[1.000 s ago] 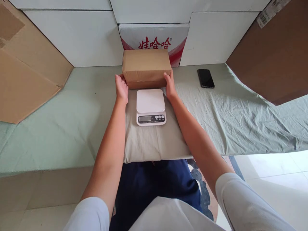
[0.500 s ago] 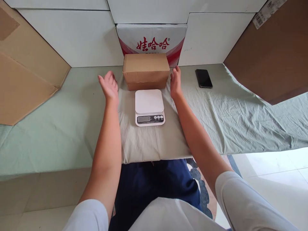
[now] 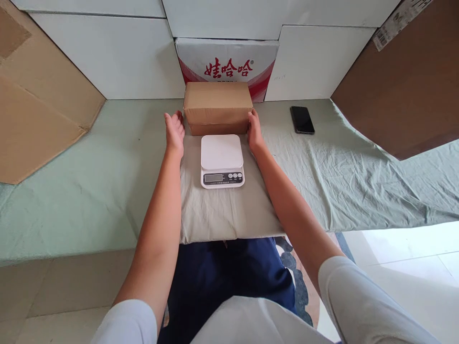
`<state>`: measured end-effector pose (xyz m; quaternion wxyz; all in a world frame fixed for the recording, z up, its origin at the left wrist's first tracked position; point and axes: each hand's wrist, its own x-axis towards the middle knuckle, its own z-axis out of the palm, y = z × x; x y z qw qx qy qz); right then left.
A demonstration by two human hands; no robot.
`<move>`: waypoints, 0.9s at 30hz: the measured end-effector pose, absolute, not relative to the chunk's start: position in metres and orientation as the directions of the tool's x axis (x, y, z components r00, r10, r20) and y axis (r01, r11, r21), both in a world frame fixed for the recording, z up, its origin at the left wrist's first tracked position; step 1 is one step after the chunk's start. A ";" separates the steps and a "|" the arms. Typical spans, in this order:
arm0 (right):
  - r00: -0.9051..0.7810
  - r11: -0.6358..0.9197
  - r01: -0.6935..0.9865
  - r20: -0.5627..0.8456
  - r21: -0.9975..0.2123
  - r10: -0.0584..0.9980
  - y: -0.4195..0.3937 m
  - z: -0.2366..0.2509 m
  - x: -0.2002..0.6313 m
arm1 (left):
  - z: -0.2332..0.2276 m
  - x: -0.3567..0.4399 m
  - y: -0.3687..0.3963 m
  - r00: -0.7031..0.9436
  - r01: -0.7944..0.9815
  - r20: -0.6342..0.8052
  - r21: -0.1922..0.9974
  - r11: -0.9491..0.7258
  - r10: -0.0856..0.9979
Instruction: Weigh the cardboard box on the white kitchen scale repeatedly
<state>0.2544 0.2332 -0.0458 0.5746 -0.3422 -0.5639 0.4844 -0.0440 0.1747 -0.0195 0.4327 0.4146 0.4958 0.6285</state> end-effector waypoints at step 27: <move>-0.219 0.464 0.018 0.449 -0.886 0.866 0.108 0.038 0.265 | 0.009 -0.027 0.077 -0.196 -0.049 0.384 0.915 -0.400 0.902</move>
